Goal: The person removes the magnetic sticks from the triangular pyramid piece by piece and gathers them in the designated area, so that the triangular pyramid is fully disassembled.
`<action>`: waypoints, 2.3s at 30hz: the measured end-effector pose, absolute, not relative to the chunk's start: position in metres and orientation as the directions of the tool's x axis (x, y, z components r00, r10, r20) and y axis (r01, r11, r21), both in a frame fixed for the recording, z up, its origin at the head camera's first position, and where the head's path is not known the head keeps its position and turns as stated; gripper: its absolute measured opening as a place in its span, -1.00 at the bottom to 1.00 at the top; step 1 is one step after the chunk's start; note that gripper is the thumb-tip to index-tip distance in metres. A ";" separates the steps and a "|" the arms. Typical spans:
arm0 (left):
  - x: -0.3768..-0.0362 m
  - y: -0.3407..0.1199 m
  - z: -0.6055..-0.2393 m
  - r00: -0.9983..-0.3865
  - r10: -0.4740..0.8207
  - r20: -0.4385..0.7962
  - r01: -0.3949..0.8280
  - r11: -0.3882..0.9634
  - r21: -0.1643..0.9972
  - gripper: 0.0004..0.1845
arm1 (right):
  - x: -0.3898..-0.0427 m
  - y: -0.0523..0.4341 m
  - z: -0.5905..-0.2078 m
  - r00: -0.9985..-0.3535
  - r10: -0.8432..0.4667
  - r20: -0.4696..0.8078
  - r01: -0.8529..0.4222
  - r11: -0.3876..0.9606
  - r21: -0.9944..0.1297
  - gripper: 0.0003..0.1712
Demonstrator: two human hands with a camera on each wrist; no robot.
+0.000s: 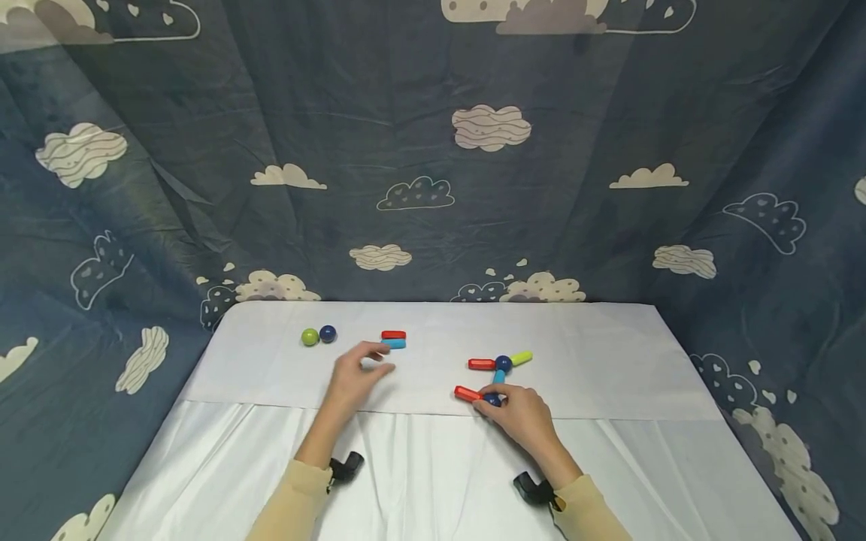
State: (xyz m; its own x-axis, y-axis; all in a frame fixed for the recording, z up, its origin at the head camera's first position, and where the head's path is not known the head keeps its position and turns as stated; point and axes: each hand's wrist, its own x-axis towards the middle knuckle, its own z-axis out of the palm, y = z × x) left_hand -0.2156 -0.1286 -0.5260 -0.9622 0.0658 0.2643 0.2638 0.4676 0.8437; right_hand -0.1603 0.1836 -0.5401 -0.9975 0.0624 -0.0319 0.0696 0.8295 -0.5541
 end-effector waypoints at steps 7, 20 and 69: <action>-0.204 -0.066 -0.546 -0.914 0.376 0.151 0.331 0.477 0.814 -0.60 | -0.160 0.179 -0.540 -0.998 0.027 -0.063 0.058 0.821 -0.568 -0.55; -0.213 -0.044 -0.559 -0.911 0.387 0.142 0.334 0.490 0.806 -0.77 | -0.163 0.186 -0.537 -0.986 -0.145 -0.083 -0.072 0.816 -0.574 -0.45; -0.235 -0.116 -0.557 -0.983 -0.072 0.166 0.115 0.459 0.881 -0.81 | -0.173 0.217 -0.548 -0.983 -0.053 -0.174 0.121 0.529 -0.840 -0.26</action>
